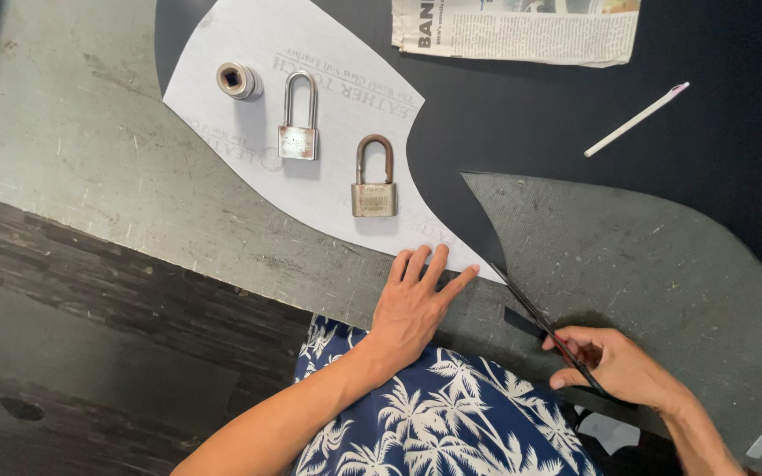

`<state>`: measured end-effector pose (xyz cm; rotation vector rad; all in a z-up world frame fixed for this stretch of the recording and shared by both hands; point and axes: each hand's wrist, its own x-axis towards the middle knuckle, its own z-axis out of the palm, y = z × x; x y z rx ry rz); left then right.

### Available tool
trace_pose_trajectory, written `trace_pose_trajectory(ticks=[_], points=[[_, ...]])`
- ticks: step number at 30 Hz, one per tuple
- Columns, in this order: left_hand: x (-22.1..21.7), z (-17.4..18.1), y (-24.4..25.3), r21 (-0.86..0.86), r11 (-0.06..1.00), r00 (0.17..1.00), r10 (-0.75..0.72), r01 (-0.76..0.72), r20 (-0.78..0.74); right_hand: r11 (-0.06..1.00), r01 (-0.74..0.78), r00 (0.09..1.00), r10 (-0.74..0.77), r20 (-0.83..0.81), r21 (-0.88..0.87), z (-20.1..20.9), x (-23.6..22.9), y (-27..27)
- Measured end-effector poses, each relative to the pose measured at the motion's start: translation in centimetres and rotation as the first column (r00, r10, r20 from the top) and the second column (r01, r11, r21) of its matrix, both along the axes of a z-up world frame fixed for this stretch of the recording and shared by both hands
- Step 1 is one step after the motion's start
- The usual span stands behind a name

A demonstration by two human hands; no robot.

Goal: The person places a paper pattern onto a large sheet of black synthetic fabric, secures it using locks and metal weights, and cuts the fabric around the pattern using shears. After cutting, the person writes labels on the fabric scraps with a white marker and removes the pattern.

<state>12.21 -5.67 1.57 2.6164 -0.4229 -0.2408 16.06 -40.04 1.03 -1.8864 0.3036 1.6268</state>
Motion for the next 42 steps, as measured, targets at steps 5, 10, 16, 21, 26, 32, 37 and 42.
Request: trace_pose_trajectory(ticks=[5, 10, 16, 21, 26, 32, 37, 42], points=[[0.0, 0.0, -0.1, -0.028, 0.999, 1.000, 0.024, -0.024, -0.001, 0.997, 0.002, 1.000, -0.002, -0.004, -0.074, 0.6, -0.3, 0.5], [-0.2, -0.1, -0.2, -0.039, 0.999, 1.000, 0.032, -0.031, 0.000, 0.996, -0.021, 1.000, 0.022, 0.006, -0.089, 0.6, -0.4, 0.6], [-0.4, -0.4, -0.2, -0.020, 0.999, 1.000, 0.028, -0.028, -0.005, 0.992, -0.043, 0.995, 0.052, 0.080, -0.119, 0.7, -0.6, 0.4], [-0.5, -0.5, -0.2, -0.023, 0.999, 0.999, 0.033, -0.033, 0.003, 0.998, -0.027, 0.992, 0.034, 0.118, -0.059, 0.9, -0.5, 0.0], [-0.6, -0.6, -0.3, -0.013, 1.000, 1.000, 0.024, -0.025, -0.010, 0.992, -0.025, 0.994, 0.039, 0.107, -0.123, 1.1, -0.5, -0.1], [-0.4, -0.6, -0.2, -0.006, 1.000, 1.000, 0.030, -0.030, -0.002, 0.997, -0.047, 0.991, 0.055, 0.120, -0.066, 1.0, 0.3, 0.8], [-0.4, -0.5, 0.0, -0.034, 0.999, 1.000, 0.027, -0.027, 0.006, 0.993, -0.075, 0.989, 0.086, 0.117, -0.095, 0.8, 1.0, 1.7], [-0.6, -0.7, 0.2, -0.069, 0.997, 0.999, 0.038, -0.039, -0.007, 0.991, -0.058, 0.994, 0.069, 0.081, -0.124, 1.3, 1.1, 2.0]])
